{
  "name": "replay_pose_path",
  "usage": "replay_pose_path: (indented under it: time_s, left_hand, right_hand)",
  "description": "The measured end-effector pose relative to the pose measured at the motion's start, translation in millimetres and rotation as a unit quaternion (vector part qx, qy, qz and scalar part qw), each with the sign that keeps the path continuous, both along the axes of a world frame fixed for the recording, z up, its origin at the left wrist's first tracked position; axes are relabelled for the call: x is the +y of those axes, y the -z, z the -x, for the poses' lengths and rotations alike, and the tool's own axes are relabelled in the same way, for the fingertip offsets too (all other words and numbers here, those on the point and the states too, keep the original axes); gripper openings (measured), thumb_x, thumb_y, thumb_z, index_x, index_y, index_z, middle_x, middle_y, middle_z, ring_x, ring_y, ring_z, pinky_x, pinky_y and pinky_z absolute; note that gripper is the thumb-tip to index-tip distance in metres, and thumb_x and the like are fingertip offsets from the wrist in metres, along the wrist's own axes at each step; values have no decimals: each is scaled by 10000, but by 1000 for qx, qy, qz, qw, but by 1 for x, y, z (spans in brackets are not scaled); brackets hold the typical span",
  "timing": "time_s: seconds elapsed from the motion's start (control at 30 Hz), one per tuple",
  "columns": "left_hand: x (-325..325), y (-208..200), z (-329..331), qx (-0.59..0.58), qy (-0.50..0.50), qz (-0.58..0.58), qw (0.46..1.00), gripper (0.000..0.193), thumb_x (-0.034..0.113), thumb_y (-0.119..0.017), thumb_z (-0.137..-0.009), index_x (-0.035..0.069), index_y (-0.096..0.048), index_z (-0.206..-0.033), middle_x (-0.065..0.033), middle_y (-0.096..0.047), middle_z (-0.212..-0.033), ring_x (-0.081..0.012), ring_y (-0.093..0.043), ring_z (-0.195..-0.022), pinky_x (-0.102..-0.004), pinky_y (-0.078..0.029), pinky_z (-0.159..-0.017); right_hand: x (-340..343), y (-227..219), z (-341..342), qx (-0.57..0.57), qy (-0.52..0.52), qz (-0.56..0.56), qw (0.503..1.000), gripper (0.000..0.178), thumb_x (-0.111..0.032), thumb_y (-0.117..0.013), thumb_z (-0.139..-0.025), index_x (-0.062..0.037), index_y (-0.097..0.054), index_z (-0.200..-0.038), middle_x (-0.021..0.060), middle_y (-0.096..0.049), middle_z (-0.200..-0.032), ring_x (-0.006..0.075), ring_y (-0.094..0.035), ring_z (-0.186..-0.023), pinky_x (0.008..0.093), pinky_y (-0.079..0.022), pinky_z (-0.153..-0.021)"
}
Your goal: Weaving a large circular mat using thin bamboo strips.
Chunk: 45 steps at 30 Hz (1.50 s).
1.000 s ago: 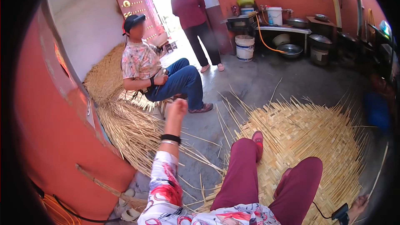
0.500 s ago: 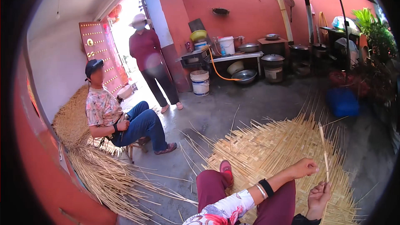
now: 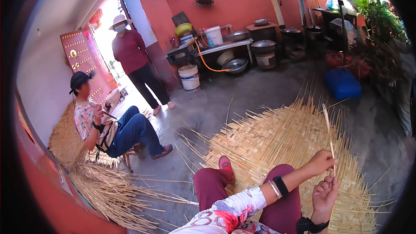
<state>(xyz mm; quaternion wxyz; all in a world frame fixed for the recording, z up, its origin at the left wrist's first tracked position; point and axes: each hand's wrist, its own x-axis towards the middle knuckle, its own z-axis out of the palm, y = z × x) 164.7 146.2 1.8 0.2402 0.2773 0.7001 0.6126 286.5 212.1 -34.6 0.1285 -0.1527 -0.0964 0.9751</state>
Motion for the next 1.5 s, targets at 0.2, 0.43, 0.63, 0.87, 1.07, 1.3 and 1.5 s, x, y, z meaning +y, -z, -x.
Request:
replay_pose_path:
  time_s: [0.2,0.43,0.63,0.87,1.07,1.3,1.5]
  left_hand:
    - [-15,-12,19,3,-21,-180,983,218,236,-608,-925,32,-646,-858,11,-593,-700,-39,-523,-616,-204,-420,-556]
    - [-120,-73,103,62,-307,-175,933,264,285,-647,-898,74,-611,-743,29,-538,-611,-35,-472,-492,-190,-317,-422]
    - [-256,16,130,-51,-403,-68,911,599,557,-537,-900,-21,-573,-1054,-98,-664,-944,-116,-614,-735,-235,-414,-573]
    - [-331,89,73,-245,-471,-141,836,302,315,-489,-970,26,-570,-941,-64,-627,-807,-133,-578,-663,-251,-403,-546]
    - [-322,79,80,-232,-355,-178,888,212,224,-523,-916,65,-623,-817,-14,-589,-646,-100,-485,-501,-236,-360,-437]
    - [-180,16,96,141,-294,30,945,175,203,-603,-898,30,-610,-928,-56,-651,-791,-135,-610,-689,-278,-449,-573]
    - [-83,-25,90,540,-150,101,822,200,237,-605,-895,43,-598,-945,-87,-602,-874,-270,-594,-853,-398,-401,-755]
  right_hand:
    - [10,-29,-70,-12,-4,-252,968,282,-281,-509,-966,-77,-586,-1145,9,-610,-745,80,-534,-534,239,-417,-468]
    - [60,39,-111,-138,-102,-873,457,430,-237,-661,-841,2,-542,-1178,142,-587,-881,263,-567,-790,365,-428,-694]
    - [52,131,-58,-182,-26,-868,461,162,-194,-554,-911,-100,-576,-1040,204,-588,-707,402,-589,-647,434,-438,-538]
    - [53,247,87,-228,-150,-939,210,306,-290,-475,-925,-54,-646,-835,194,-662,-756,370,-666,-732,475,-533,-658]
    - [84,204,104,-247,-42,-943,221,266,-264,-554,-892,-31,-634,-791,210,-637,-714,393,-635,-702,487,-499,-597]
    - [86,38,102,-179,43,-956,228,218,-213,-585,-871,-18,-588,-773,191,-604,-668,380,-604,-627,466,-468,-569]
    - [63,-83,92,2,76,-975,210,141,-174,-615,-828,-39,-581,-808,135,-580,-689,339,-585,-613,424,-451,-570]
